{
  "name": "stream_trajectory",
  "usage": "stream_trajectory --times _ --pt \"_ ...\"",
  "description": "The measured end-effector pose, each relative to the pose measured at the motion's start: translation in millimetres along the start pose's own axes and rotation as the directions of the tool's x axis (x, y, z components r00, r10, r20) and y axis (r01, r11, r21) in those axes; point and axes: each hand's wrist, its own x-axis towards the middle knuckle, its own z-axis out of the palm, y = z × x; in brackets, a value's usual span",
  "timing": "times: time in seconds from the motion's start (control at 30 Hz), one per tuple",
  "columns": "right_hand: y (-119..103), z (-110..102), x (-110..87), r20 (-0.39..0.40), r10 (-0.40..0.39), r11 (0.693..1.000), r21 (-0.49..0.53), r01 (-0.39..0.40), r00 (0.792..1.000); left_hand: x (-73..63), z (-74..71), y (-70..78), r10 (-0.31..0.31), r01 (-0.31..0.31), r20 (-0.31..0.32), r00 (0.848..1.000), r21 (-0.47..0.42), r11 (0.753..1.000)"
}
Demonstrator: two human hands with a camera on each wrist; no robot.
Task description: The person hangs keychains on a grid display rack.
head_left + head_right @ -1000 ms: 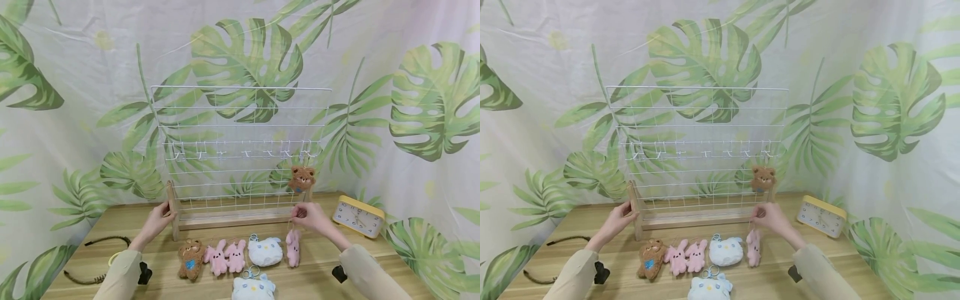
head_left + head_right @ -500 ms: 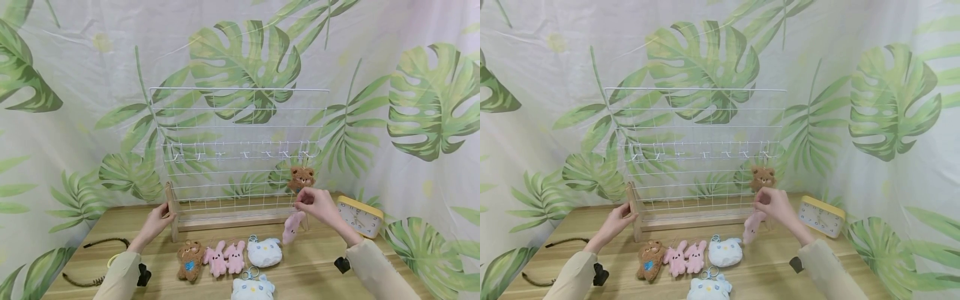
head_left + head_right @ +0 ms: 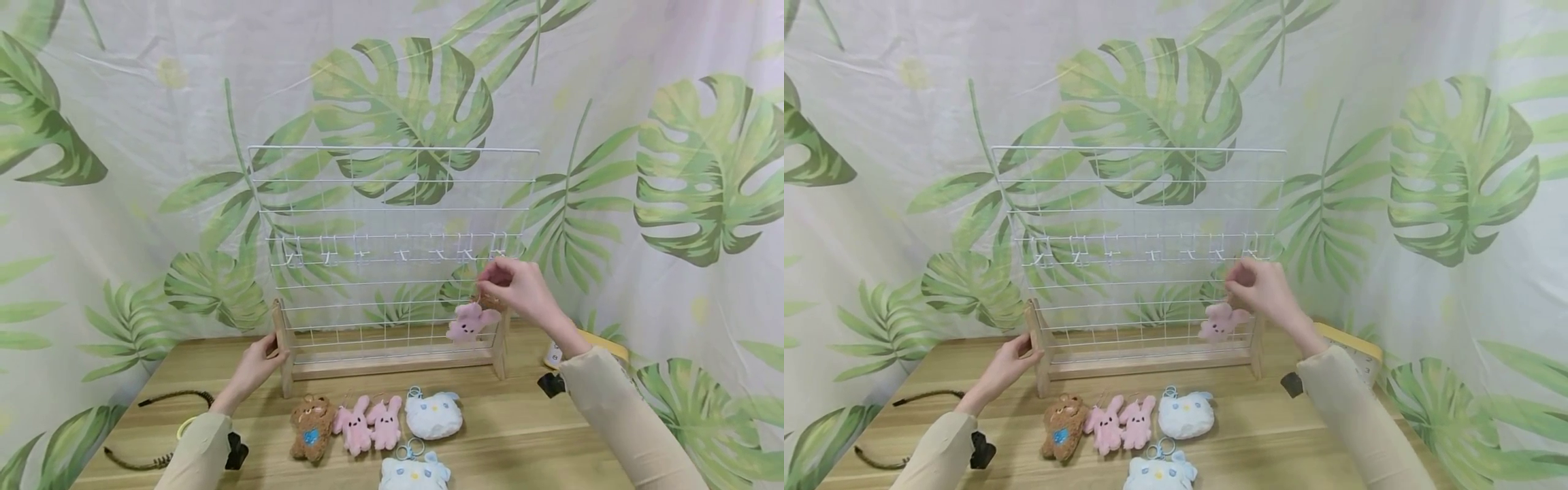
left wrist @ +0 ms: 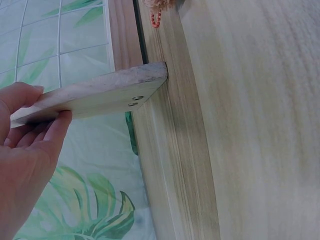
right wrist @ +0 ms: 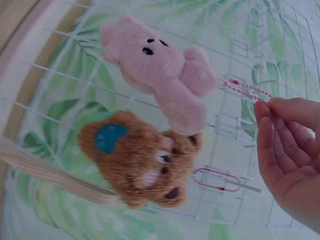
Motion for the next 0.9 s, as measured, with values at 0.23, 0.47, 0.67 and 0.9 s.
stream_trajectory --times 0.23,0.47,0.67,0.9 --pt "-6.0 -10.2 22.7 -0.079 -0.055 0.998 -0.046 0.051 0.995 -1.1 1.3 1.6 0.004 -0.004 0.006 1.000 -0.011 1.000" --pt "-4.2 -12.9 40.5 -0.087 -0.067 0.996 -0.069 0.061 0.994 -1.5 1.0 2.3 0.007 -0.007 -0.014 1.000 0.006 1.000" --pt "-0.4 -12.4 51.3 -0.028 -0.009 0.995 -0.098 0.006 1.000 -2.0 0.1 3.7 0.005 -0.004 -0.015 1.000 0.005 1.000" --pt "1.6 -9.5 57.1 0.031 0.030 0.994 -0.107 -0.026 0.999 -0.9 0.4 1.1 0.009 -0.009 -0.019 1.000 0.003 1.000"
